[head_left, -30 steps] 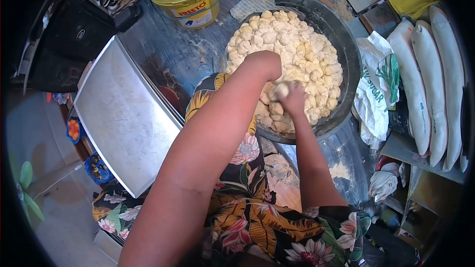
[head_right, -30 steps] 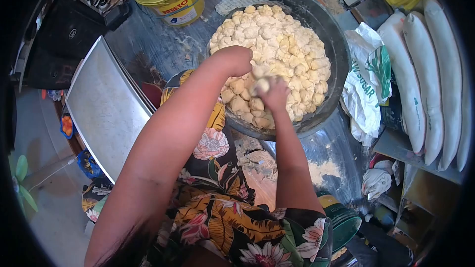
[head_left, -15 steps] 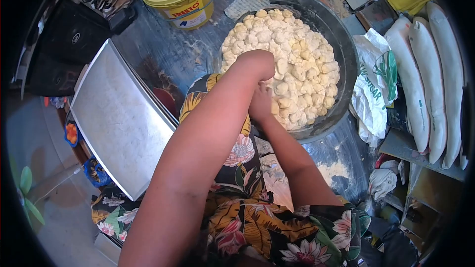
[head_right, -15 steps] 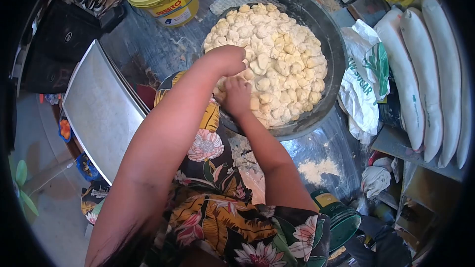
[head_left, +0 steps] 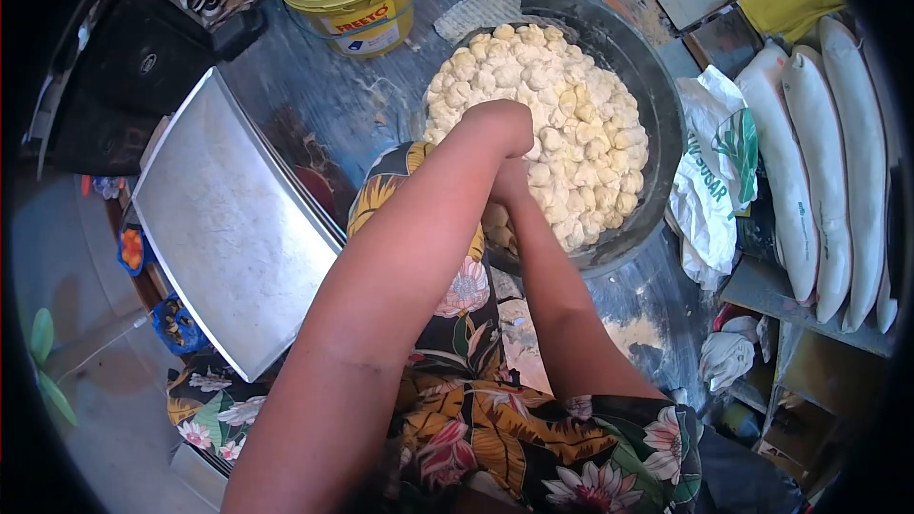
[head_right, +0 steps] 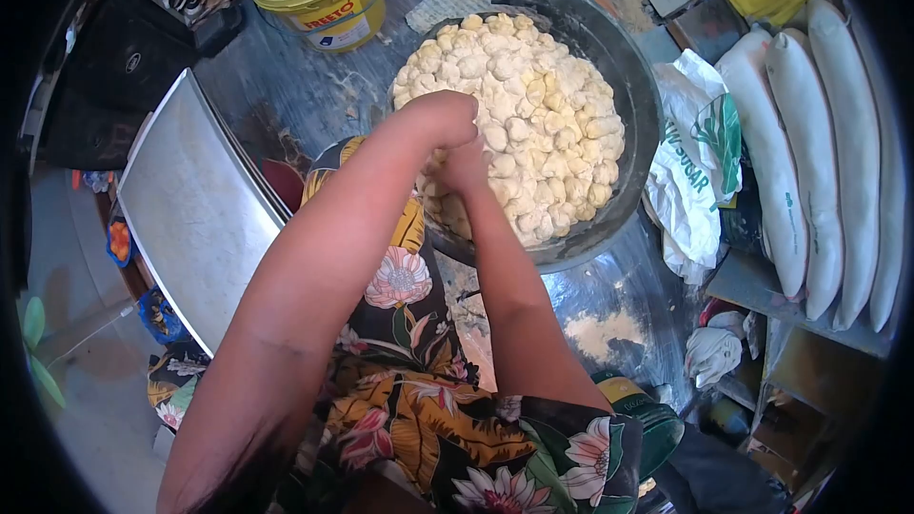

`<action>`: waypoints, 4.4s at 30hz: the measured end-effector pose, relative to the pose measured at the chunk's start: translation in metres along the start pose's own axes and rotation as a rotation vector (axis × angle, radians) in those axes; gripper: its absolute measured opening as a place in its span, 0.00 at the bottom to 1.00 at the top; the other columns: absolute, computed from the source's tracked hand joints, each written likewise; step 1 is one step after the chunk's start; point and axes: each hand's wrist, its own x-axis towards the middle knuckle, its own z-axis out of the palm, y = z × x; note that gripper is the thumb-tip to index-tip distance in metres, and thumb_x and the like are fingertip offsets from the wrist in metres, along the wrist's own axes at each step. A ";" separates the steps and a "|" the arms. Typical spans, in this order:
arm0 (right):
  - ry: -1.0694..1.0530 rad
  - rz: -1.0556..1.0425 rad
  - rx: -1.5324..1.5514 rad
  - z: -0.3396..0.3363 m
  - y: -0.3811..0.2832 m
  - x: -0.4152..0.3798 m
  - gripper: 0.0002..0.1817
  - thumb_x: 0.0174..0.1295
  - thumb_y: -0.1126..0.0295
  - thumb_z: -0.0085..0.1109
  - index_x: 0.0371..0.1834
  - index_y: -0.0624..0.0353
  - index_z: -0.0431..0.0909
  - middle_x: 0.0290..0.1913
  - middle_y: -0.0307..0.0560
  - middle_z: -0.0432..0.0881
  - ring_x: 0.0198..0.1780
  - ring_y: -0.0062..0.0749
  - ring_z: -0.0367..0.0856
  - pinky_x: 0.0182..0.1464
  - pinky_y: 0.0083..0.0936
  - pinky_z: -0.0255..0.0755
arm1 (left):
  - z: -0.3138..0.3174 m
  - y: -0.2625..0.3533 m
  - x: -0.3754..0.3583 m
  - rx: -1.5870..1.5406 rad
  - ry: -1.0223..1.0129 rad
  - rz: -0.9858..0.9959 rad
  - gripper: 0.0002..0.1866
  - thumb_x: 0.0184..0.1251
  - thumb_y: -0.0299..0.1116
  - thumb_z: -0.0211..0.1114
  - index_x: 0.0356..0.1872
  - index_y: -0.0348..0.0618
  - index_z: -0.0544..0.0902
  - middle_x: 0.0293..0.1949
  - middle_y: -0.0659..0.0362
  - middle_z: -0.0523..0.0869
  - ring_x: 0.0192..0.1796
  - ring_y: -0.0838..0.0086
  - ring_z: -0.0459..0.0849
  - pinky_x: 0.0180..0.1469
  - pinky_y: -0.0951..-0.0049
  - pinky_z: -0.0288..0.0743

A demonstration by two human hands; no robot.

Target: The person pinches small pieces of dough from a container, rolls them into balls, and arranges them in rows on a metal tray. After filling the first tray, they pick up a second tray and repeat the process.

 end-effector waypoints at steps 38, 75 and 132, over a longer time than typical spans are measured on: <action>0.342 0.276 -0.124 -0.037 0.058 -0.019 0.49 0.42 0.37 0.63 0.69 0.41 0.56 0.67 0.65 0.56 0.70 0.59 0.52 0.66 0.60 0.48 | -0.017 -0.003 -0.023 -0.045 0.100 -0.108 0.17 0.56 0.35 0.56 0.45 0.40 0.81 0.45 0.48 0.83 0.49 0.58 0.82 0.51 0.62 0.75; 0.553 0.271 0.632 -0.033 0.067 -0.027 0.29 0.44 0.71 0.66 0.53 0.64 0.72 0.49 0.52 0.76 0.50 0.40 0.74 0.53 0.31 0.69 | -0.007 0.006 -0.038 -0.151 0.267 -0.105 0.16 0.56 0.34 0.57 0.44 0.41 0.82 0.42 0.51 0.85 0.47 0.59 0.83 0.47 0.62 0.77; 0.220 0.439 0.024 -0.005 -0.028 0.008 0.41 0.49 0.37 0.54 0.67 0.41 0.63 0.74 0.59 0.43 0.74 0.64 0.32 0.63 0.75 0.31 | -0.006 0.009 -0.051 -0.312 0.454 -0.151 0.21 0.59 0.43 0.60 0.50 0.41 0.78 0.50 0.47 0.79 0.52 0.56 0.79 0.53 0.63 0.72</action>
